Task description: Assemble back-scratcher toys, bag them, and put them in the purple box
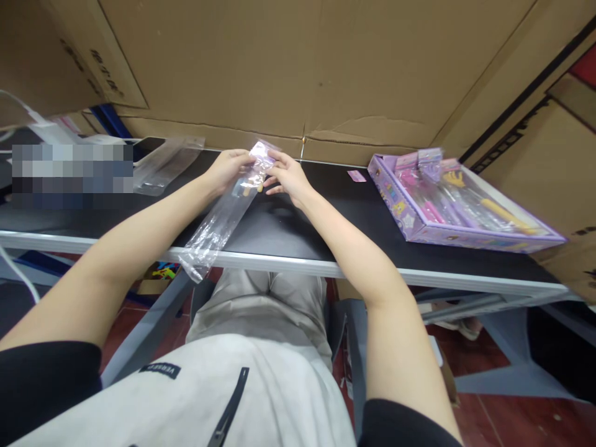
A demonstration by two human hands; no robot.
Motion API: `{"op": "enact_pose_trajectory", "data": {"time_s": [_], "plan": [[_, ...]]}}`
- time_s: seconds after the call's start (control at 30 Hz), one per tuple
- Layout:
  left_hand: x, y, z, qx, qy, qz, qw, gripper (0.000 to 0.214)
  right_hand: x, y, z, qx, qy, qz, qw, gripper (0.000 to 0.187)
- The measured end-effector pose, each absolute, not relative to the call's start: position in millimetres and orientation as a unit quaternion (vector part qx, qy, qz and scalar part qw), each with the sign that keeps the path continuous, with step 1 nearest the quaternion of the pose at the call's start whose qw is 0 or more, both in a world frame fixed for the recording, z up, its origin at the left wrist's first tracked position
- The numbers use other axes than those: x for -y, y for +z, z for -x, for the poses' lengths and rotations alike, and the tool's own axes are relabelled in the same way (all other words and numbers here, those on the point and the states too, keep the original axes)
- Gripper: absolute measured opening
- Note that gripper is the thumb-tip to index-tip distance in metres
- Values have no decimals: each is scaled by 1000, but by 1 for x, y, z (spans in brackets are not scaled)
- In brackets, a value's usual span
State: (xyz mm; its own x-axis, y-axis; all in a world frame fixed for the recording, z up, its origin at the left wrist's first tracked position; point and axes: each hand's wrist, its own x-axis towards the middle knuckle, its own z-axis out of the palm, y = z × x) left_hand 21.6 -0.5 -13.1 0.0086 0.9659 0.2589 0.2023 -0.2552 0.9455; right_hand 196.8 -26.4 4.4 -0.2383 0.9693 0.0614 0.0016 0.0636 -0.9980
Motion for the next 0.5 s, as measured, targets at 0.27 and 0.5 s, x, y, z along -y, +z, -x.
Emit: {"op": "enact_pose_trajectory", "data": {"time_s": [0.27, 0.5], "plan": [[12, -9, -25, -478, 468, -635, 387, 14, 14, 3, -204, 560, 494, 448, 492, 24], [12, -9, -24, -462, 449, -666, 376, 20, 11, 4, -204, 581, 453, 451, 504, 30]]}}
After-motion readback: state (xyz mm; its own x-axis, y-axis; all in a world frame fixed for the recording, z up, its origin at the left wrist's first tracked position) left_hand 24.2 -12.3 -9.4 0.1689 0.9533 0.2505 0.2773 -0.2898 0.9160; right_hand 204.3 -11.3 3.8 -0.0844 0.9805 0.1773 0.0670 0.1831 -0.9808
